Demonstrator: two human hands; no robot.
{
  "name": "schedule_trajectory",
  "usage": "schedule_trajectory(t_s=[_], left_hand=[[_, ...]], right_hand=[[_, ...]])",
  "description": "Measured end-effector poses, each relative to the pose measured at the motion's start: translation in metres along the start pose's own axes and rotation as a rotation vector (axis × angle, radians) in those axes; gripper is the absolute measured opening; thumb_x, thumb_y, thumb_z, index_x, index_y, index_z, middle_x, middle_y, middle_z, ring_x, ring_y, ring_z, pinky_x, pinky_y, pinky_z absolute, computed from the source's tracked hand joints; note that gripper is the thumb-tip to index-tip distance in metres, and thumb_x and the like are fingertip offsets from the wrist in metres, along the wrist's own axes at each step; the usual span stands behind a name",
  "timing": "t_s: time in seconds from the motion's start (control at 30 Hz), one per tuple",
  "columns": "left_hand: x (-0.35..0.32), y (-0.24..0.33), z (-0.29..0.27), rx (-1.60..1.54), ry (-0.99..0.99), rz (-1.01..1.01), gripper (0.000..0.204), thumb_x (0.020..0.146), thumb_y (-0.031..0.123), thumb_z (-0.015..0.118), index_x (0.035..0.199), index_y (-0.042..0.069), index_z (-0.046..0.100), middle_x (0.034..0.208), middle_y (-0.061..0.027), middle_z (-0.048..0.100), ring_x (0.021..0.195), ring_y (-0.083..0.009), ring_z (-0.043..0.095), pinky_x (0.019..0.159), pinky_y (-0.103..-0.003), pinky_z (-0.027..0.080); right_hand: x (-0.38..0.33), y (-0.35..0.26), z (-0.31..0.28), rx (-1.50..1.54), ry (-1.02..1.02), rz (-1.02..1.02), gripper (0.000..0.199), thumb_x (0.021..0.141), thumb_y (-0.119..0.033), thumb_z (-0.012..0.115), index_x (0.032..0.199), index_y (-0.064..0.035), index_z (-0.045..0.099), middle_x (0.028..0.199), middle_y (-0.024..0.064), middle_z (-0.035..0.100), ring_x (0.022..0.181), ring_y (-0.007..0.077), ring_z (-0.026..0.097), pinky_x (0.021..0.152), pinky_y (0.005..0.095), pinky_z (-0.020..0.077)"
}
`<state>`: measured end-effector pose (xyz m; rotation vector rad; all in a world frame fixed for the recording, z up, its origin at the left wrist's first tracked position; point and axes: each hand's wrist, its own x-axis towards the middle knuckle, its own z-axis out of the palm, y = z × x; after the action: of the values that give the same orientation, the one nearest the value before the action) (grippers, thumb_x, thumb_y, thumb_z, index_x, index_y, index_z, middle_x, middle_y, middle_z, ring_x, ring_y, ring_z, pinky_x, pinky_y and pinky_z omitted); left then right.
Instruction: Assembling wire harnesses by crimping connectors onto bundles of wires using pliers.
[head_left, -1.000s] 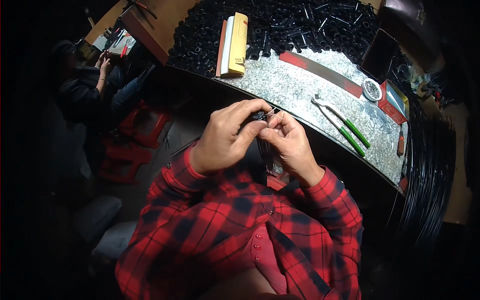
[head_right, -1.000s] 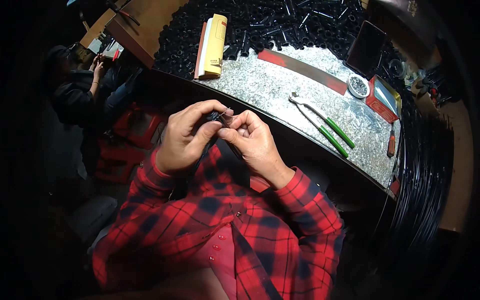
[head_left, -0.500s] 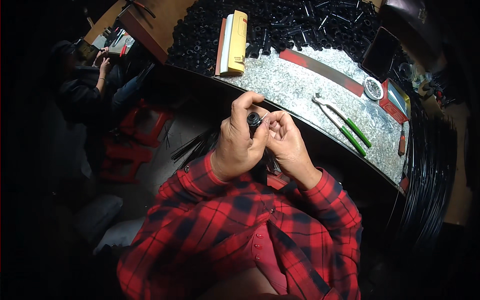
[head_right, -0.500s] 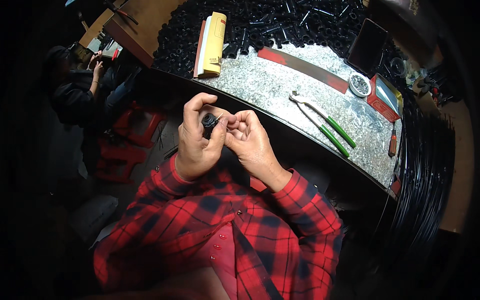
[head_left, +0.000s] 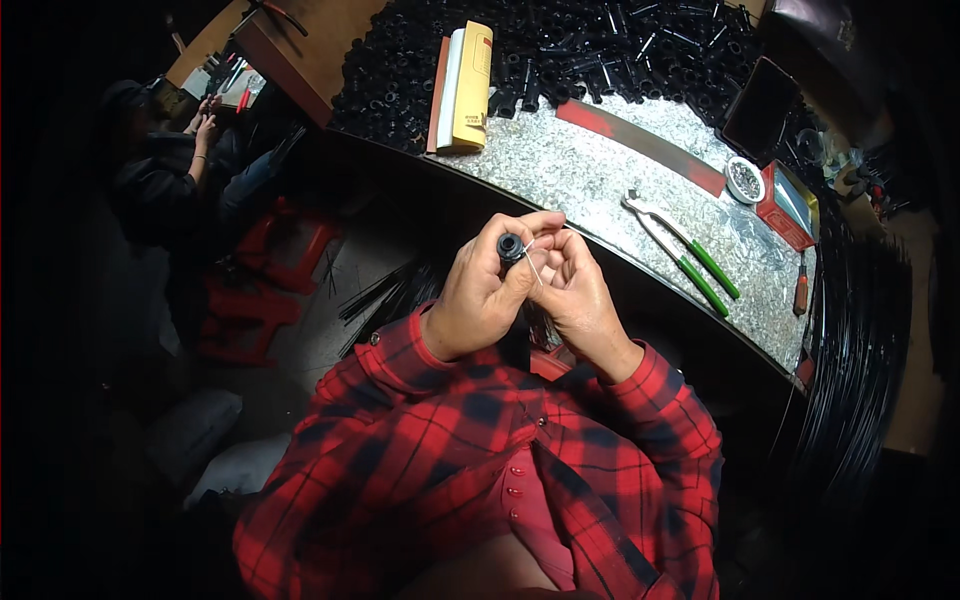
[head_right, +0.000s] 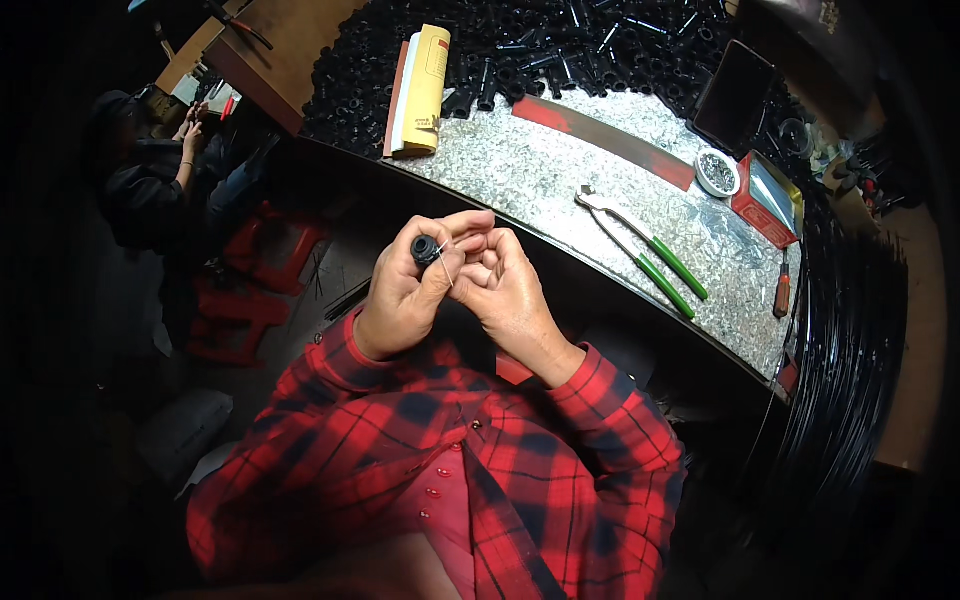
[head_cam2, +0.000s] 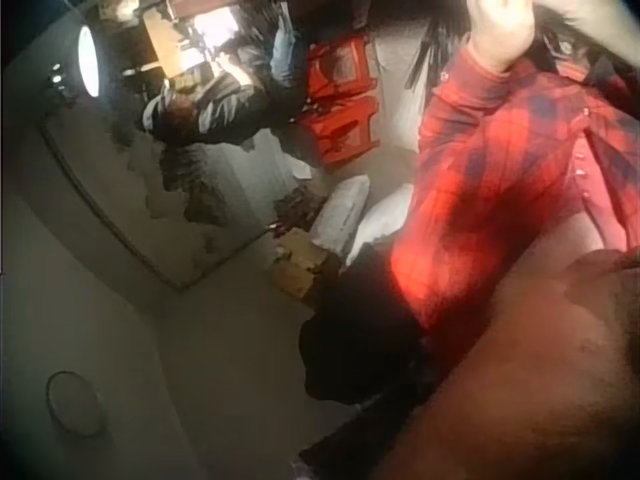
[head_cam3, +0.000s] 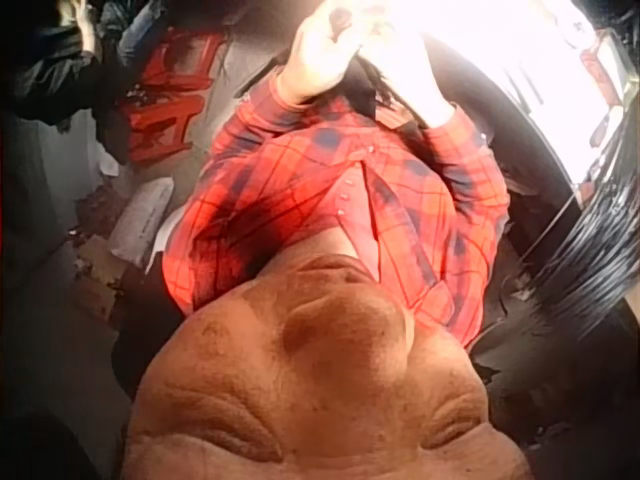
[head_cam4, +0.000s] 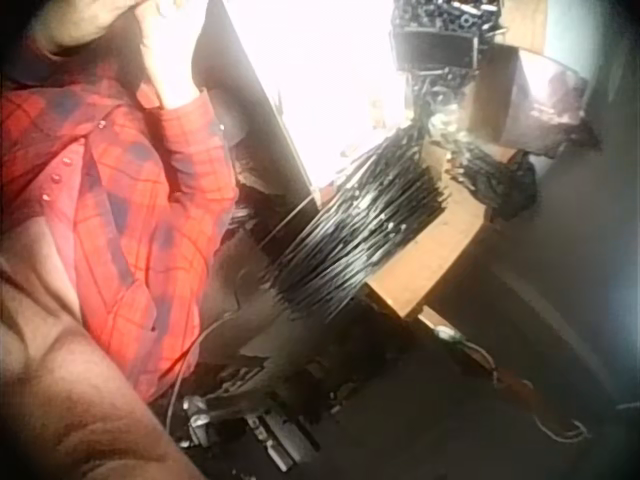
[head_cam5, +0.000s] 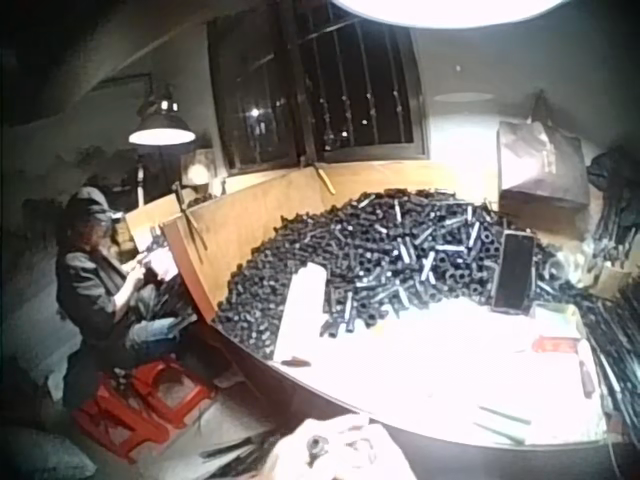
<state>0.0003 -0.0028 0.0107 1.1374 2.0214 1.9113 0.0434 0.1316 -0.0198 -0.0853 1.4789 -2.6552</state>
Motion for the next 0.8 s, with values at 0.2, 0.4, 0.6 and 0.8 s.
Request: schedule_trajectory(t_s=[0.2, 0.4, 0.6, 0.8], left_hand=[[0.007, 0.006, 0.005, -0.103, 0.029, 0.028, 0.008, 0.093, 0.007, 0.044, 0.094, 0.003, 0.037, 0.11, -0.0219, 0.057, 0.111, -0.0311, 0.053, 0.099, -0.043, 0.037], [0.008, 0.0, 0.001, -0.083, -0.018, 0.154, 0.008, 0.092, 0.005, 0.045, 0.094, 0.006, 0.037, 0.091, -0.0143, 0.063, 0.114, -0.0327, 0.051, 0.102, -0.05, 0.03], [0.0, -0.001, 0.004, -0.255, 0.079, -0.109, 0.016, 0.089, 0.006, 0.052, 0.095, 0.005, 0.037, 0.068, -0.0017, 0.054, 0.069, -0.0098, 0.052, 0.072, -0.029, 0.045], [0.0, -0.014, 0.004, -0.115, 0.162, 0.038, 0.03, 0.084, 0.005, 0.061, 0.101, 0.005, 0.037, 0.057, 0.006, 0.036, 0.05, -0.0013, 0.036, 0.049, -0.018, 0.032]], right_hand=[[-0.023, -0.025, -0.021, -0.663, 0.089, -0.228, 0.033, 0.076, -0.002, 0.067, 0.101, 0.0017, 0.045, 0.1, 0.0132, 0.055, 0.093, 0.023, 0.058, 0.081, 0.0299, 0.047], [-0.041, -0.075, -0.073, -1.512, 0.287, -0.556, 0.024, 0.076, -0.008, 0.067, 0.092, 0.0009, 0.051, 0.092, 0.0168, 0.054, 0.085, 0.0349, 0.055, 0.075, 0.0365, 0.0455], [-0.055, -0.078, -0.12, -1.975, 0.404, -0.257, 0.022, 0.079, -0.013, 0.064, 0.088, 0.001, 0.05, 0.09, 0.0174, 0.052, 0.082, 0.0348, 0.053, 0.07, 0.0394, 0.0446], [-0.056, -0.074, -0.122, -2.085, 0.262, -0.4, 0.022, 0.081, -0.016, 0.062, 0.086, 0.0011, 0.05, 0.089, 0.0175, 0.053, 0.082, 0.0335, 0.053, 0.069, 0.0394, 0.0444]])
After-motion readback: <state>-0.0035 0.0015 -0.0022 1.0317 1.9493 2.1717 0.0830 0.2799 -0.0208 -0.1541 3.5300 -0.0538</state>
